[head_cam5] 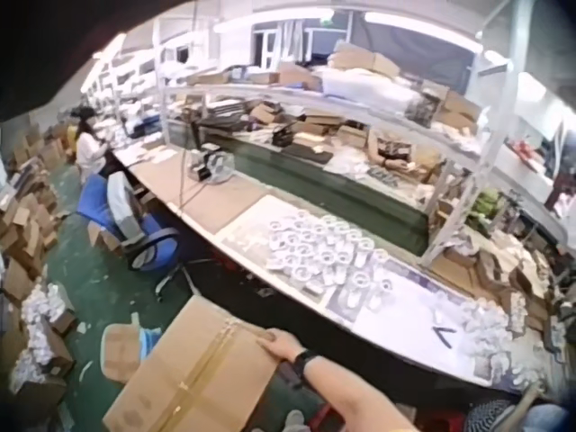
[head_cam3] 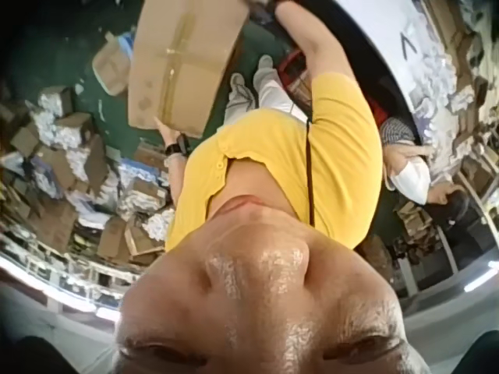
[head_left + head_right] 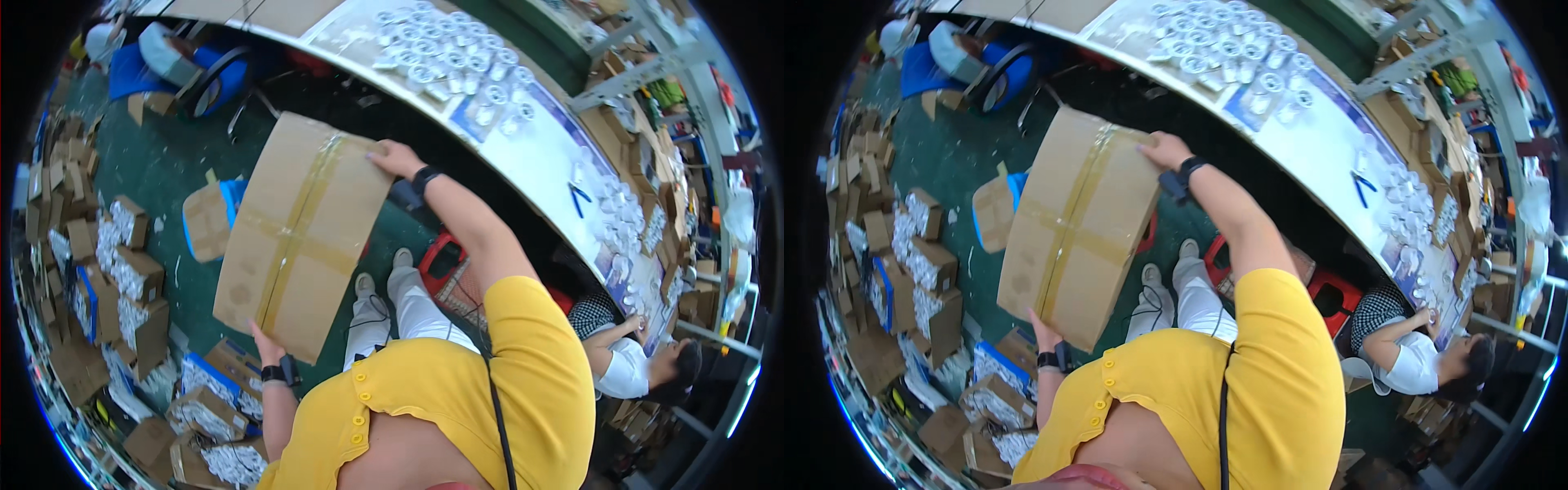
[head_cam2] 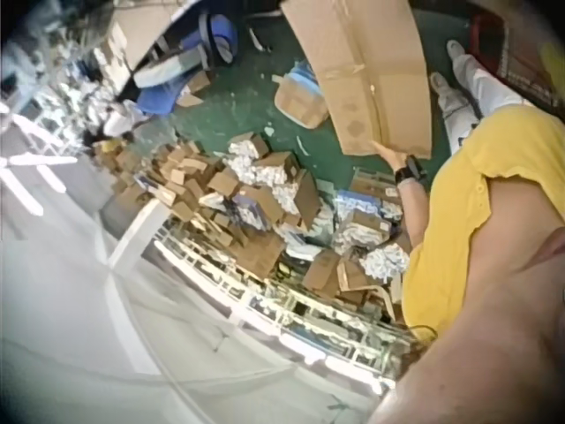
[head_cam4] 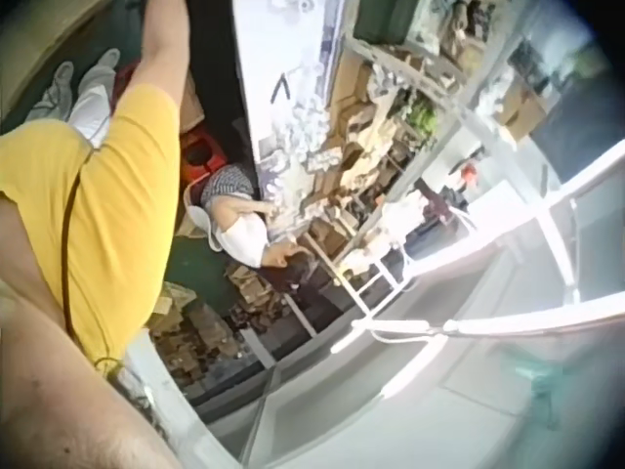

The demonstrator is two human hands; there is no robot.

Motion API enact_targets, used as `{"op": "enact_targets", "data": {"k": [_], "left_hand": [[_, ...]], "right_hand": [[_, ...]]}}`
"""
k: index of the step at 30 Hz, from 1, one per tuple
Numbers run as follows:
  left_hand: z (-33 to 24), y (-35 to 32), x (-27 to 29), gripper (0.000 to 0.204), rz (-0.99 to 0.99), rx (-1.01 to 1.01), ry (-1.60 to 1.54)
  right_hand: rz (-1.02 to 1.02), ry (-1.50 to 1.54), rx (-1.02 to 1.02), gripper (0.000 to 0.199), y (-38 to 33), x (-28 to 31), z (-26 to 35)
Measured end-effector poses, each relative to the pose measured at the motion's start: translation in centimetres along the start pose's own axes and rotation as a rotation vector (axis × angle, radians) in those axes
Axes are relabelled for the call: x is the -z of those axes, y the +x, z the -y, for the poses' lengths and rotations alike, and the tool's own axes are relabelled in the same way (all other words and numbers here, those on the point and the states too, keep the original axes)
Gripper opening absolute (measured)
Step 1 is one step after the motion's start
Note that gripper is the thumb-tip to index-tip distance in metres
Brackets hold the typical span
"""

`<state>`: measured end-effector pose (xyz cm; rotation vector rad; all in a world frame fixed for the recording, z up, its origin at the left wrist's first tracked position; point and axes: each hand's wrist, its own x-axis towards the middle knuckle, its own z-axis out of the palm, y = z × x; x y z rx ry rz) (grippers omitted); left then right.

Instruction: Pack small white plastic components into a cardboard box and secure them with protective foam.

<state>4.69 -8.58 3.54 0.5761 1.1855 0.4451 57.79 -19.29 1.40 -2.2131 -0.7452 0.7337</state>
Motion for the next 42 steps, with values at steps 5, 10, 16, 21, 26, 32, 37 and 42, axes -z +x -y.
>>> {"op": "enact_targets", "data": {"k": [5, 10, 16, 21, 26, 32, 37, 42], "left_hand": [[-0.1, -0.2, -1.6, 0.065, -0.033, 0.063, 0.059], [0.1, 1.1, -0.3, 0.064, 0.050, 0.109, 0.056], [-1.5, 2.6, -0.4, 0.062, 0.068, 0.186, 0.160], [-4.6, 4.6, -6.6, 0.066, -0.190, -0.383, 0.688], [-9.5, 1.5, -25.1, 0.068, 0.105, -0.451, 0.606], [-9.2, 6.4, -43.6, 0.057, 0.264, -0.536, 0.597], [-7.6, 12.4, -58.4, 0.053, 0.371, -0.670, 0.698], [-8.5, 16.9, -71.0, 0.067, 0.372, -1.159, 1.190]], "right_hand": [[-0.352, -0.147, 0.102, 0.043, -3.8, 1.2, -2.3], [-0.148, -0.083, 0.426, 0.023, -11.7, 6.6, -5.6], [-0.214, -0.017, -0.055, 0.025, -22.1, 14.5, -10.8], [-0.423, 0.098, -0.236, 0.043, -22.1, 21.8, -16.2], [-0.545, 0.158, -0.224, 0.054, -15.5, 29.7, -18.3], [-0.610, 0.034, -0.194, 0.074, -2.5, 37.0, -19.6], [-0.543, -0.187, -0.177, 0.091, 5.0, 37.5, -22.6], [-0.353, -0.201, -0.257, 0.099, 7.1, 36.8, -20.9]]}}
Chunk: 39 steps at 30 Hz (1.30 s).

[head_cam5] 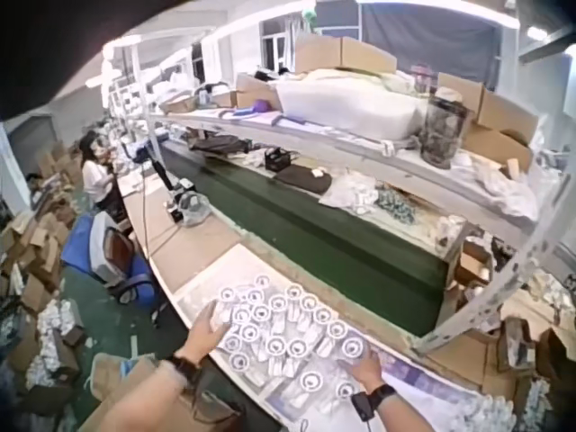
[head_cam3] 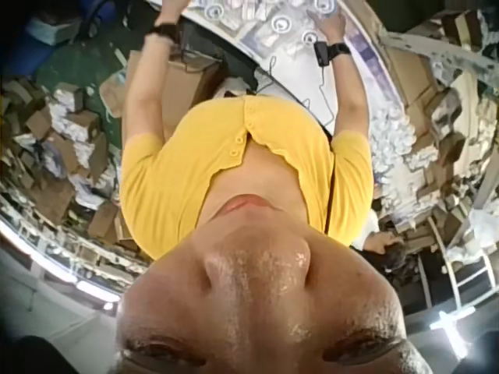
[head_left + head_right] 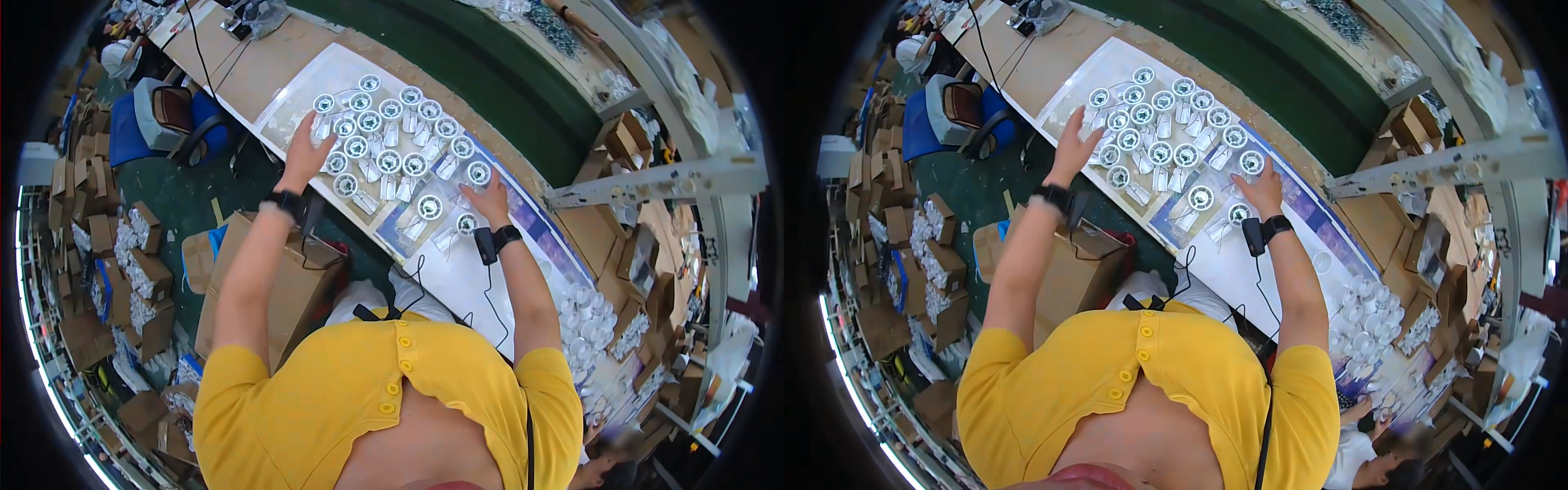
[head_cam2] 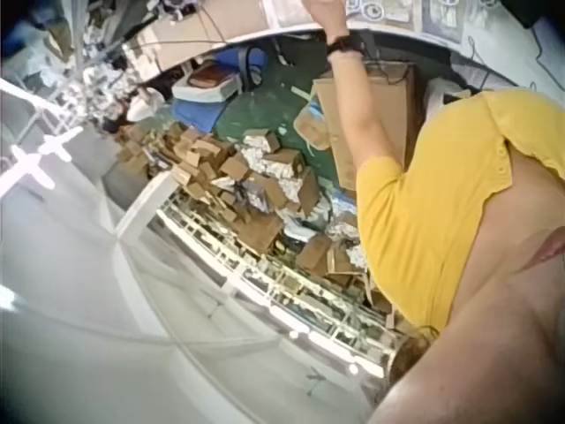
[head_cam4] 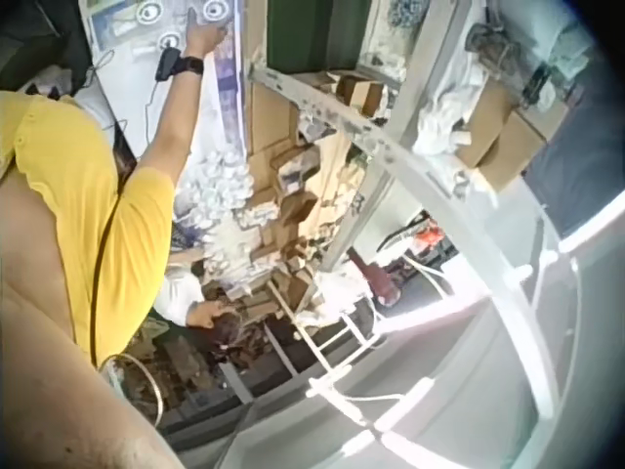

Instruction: Pack small white plastic components into a cardboard box and secure them with protective foam.

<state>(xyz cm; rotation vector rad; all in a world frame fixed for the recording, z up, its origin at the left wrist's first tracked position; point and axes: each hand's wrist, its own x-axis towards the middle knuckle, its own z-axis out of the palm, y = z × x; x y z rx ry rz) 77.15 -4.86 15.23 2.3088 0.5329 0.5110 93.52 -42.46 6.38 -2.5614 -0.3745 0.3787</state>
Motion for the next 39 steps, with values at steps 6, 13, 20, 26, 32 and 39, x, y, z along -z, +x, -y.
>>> {"op": "enact_targets", "data": {"k": [6, 13, 20, 26, 32, 39], "left_hand": [[-0.7, 9.8, -6.9, 0.071, 0.127, -0.086, 0.313], [3.5, 15.7, -12.0, 0.076, 0.195, -0.196, 0.550], [5.3, 18.2, -12.6, 0.066, 0.497, -0.117, 0.452], [4.3, 19.2, -12.3, 0.056, 0.475, -0.093, 0.402], [6.1, 20.9, -11.7, 0.055, 0.333, -0.108, 0.475], [9.2, 23.5, -9.7, 0.053, 0.226, -0.007, 0.524]], "right_hand": [[-0.038, 0.047, 0.004, 0.099, 1.7, -1.1, 0.2], [-0.093, -0.012, 0.046, 0.091, 3.9, -1.3, 2.8], [-0.012, -0.122, 0.074, 0.083, 6.2, -0.8, 4.7], [0.030, -0.160, 0.144, 0.079, 9.5, -0.8, 5.9], [0.127, -0.169, 0.209, 0.078, 13.3, -0.8, 8.7], [0.179, -0.174, 0.355, 0.078, 17.1, -1.7, 12.1]]}}
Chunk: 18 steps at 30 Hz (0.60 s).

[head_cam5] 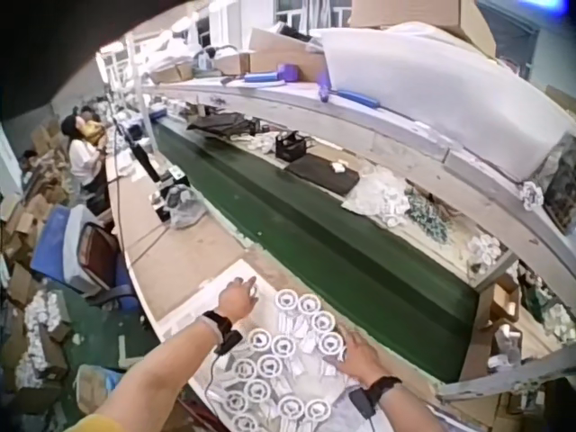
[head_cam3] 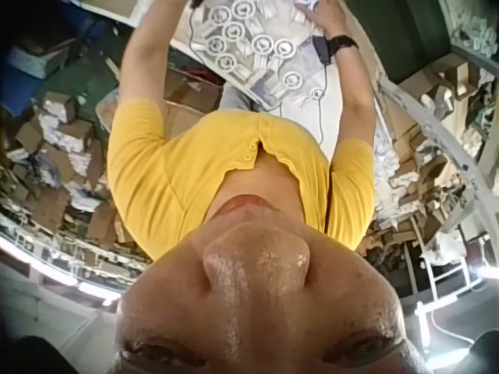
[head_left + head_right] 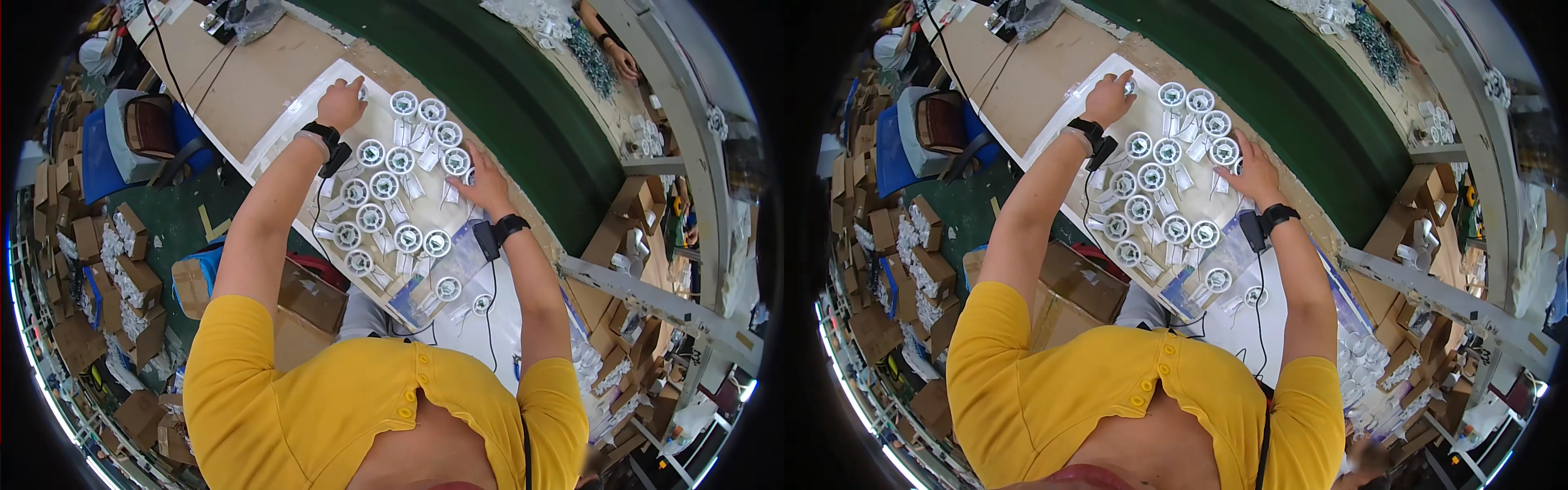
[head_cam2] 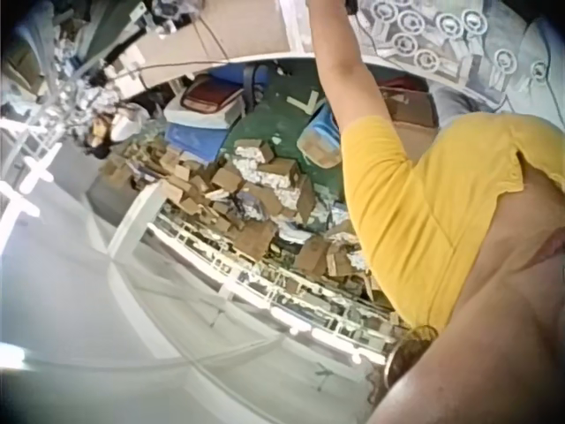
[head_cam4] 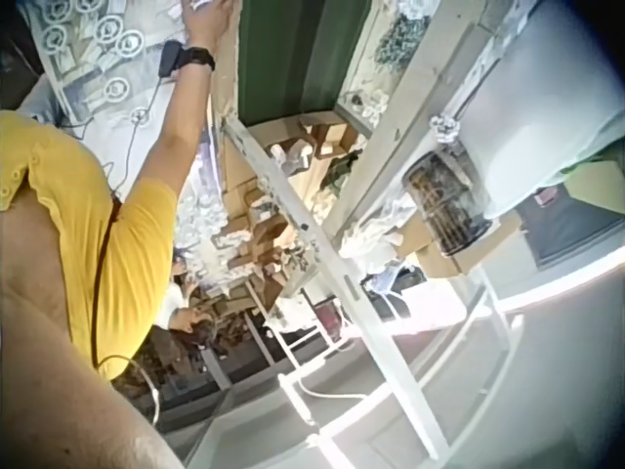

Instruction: Pack small white plastic components into a cardboard box and secure them with protective foam.

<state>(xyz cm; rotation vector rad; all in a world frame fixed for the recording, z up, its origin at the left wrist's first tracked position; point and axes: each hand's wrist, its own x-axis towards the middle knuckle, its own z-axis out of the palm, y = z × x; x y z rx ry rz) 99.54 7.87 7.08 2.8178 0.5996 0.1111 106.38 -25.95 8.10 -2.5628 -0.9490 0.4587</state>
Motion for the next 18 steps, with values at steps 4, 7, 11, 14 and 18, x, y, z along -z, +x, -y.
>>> {"op": "enact_targets", "data": {"k": [4, 7, 11, 14, 18], "left_hand": [[4.3, 1.9, -0.7, 0.054, -0.120, -0.013, 0.036], [4.6, 3.2, 1.0, 0.056, -0.046, 0.057, 0.020], [3.9, 3.3, 1.0, 0.061, -0.230, -0.043, 0.204], [0.8, 3.5, 0.6, 0.069, -0.231, -0.294, 0.088], [-5.3, 4.0, -1.6, 0.078, 0.006, -0.705, -0.290]], "right_hand": [[0.009, -0.002, 0.068, 0.078, 2.0, -0.5, 0.8], [0.013, -0.017, 0.062, 0.078, 2.3, -0.8, 0.7], [-0.051, -0.089, 0.049, 0.075, 1.9, -0.8, 2.4], [-0.077, -0.056, 0.024, 0.070, 1.7, -0.9, 2.9], [-0.062, -0.033, -0.020, 0.068, 1.1, -0.7, 2.8]]}}
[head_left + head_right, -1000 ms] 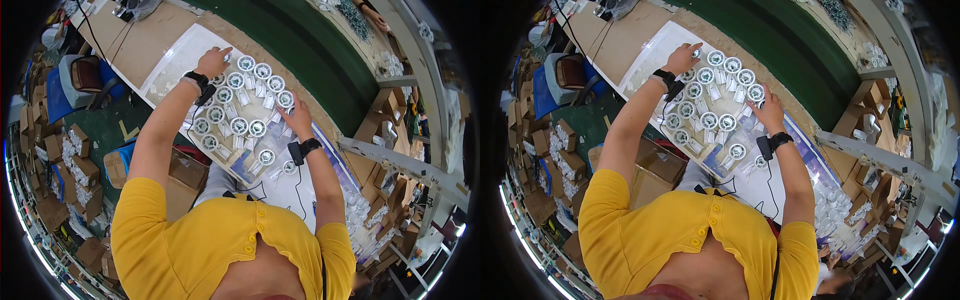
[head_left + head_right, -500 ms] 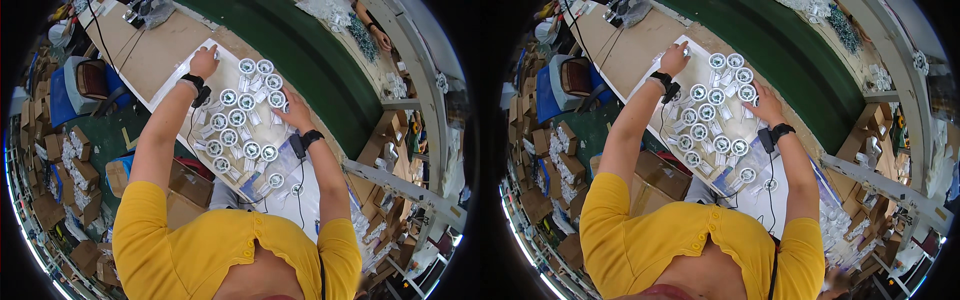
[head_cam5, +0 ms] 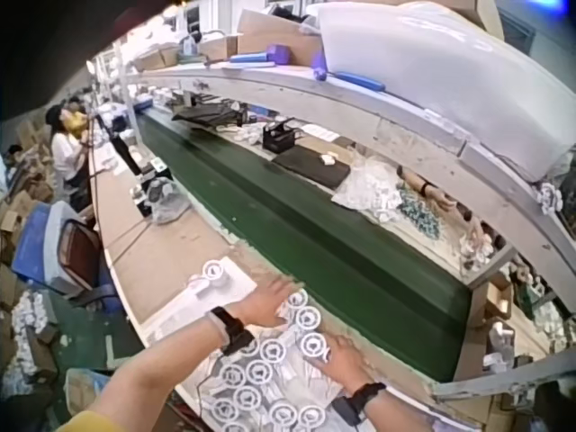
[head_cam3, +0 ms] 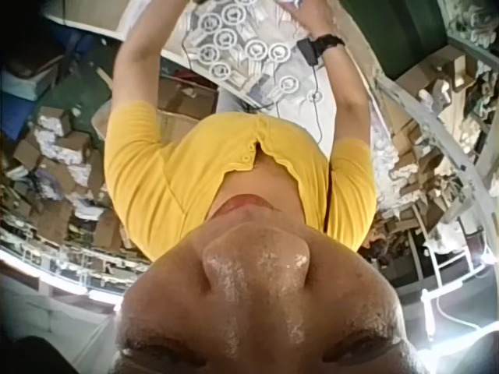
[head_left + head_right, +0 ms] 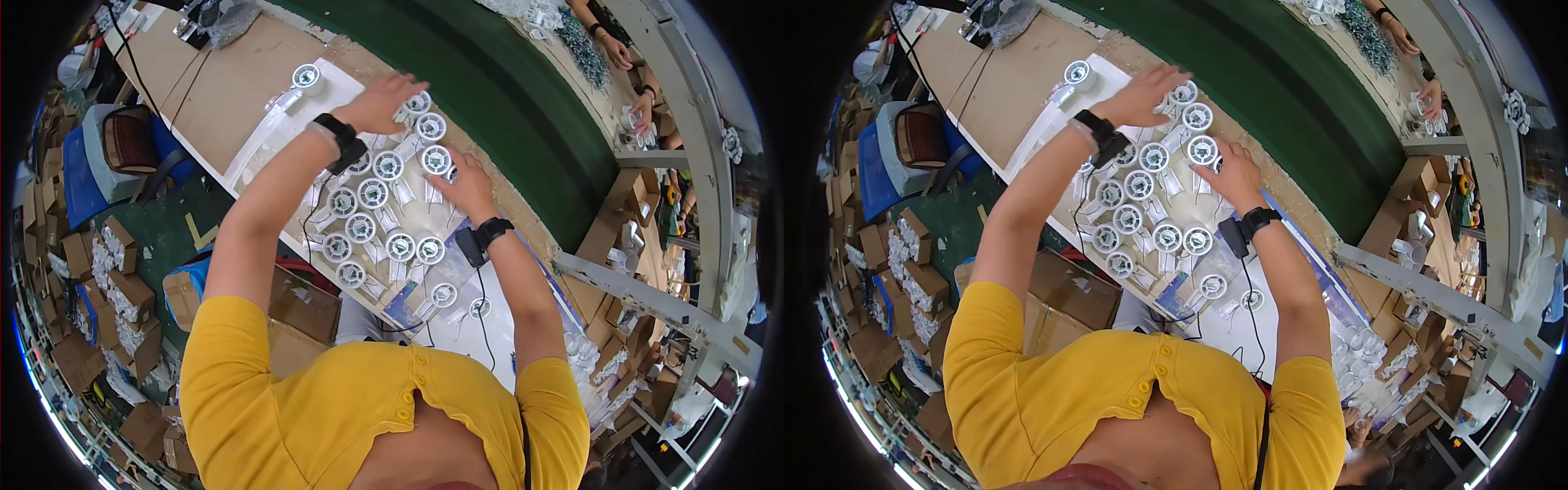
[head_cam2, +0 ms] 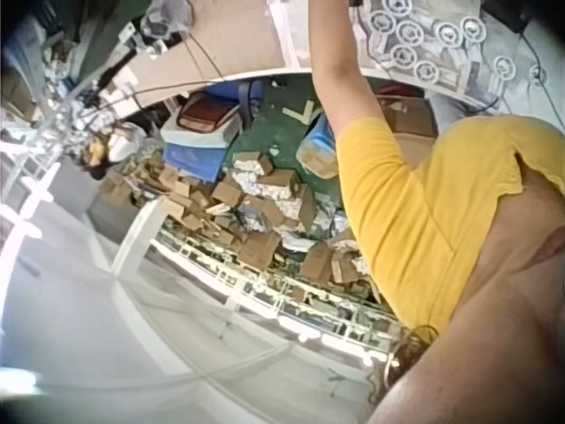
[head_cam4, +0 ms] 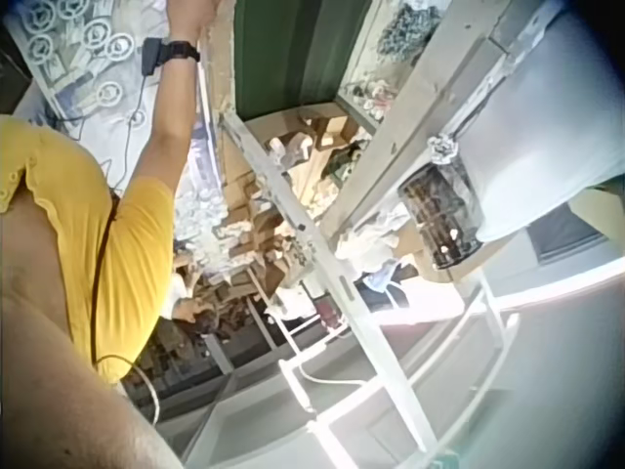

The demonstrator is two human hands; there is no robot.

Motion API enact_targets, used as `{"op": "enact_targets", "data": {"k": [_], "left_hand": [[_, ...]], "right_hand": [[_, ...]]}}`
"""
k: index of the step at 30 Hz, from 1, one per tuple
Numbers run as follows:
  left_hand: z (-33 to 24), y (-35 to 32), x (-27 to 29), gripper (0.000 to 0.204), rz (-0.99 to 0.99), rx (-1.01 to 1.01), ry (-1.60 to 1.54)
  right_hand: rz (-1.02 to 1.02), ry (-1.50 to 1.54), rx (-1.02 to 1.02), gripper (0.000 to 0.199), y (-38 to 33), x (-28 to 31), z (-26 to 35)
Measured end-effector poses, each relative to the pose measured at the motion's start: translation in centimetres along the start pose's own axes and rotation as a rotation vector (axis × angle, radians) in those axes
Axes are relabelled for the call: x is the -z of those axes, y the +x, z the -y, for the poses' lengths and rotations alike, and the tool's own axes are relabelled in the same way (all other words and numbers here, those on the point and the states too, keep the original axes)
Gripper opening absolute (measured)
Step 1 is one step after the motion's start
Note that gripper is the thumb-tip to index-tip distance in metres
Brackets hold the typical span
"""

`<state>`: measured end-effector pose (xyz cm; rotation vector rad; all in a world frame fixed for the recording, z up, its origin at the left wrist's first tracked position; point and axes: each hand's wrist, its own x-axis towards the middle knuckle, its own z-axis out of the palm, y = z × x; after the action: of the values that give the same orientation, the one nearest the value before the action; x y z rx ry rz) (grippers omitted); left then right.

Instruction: Pack small white plastic components into a cardboard box and secure them with protective foam.

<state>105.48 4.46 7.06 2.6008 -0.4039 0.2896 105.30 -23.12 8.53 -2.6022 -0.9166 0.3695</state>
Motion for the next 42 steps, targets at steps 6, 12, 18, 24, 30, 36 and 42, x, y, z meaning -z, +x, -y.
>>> {"op": "enact_targets", "data": {"k": [6, 12, 18, 24, 30, 36, 42], "left_hand": [[-3.2, 2.2, -1.3, 0.083, 0.256, 0.101, 0.110], [-2.8, 2.0, -0.4, 0.079, 0.382, 0.162, 0.052], [0.0, -0.6, 0.9, 0.077, 0.206, 0.027, 0.004], [2.9, -5.7, 3.4, 0.080, -0.067, 0.210, 0.299], [3.1, -7.3, 2.9, 0.086, -0.115, 0.443, 0.312], [3.1, -8.3, 4.2, 0.084, -0.017, 0.633, 0.448], [5.3, -10.0, 5.5, 0.074, 0.001, 0.795, 0.460]], "right_hand": [[-0.090, 0.048, -0.220, 0.068, 0.3, -0.3, -1.9], [-0.159, 0.039, -0.278, 0.068, 2.5, -1.3, -1.6], [-0.061, 0.133, -0.251, 0.074, 3.9, -1.3, -0.6], [-0.092, 0.033, -0.141, 0.072, 6.8, -2.0, 1.0], [-0.048, 0.020, -0.069, 0.074, 9.8, -2.8, 2.5], [0.008, 0.010, -0.018, 0.089, 12.1, -2.7, 4.7], [0.002, -0.065, 0.046, 0.097, 15.0, -3.5, 9.0]]}}
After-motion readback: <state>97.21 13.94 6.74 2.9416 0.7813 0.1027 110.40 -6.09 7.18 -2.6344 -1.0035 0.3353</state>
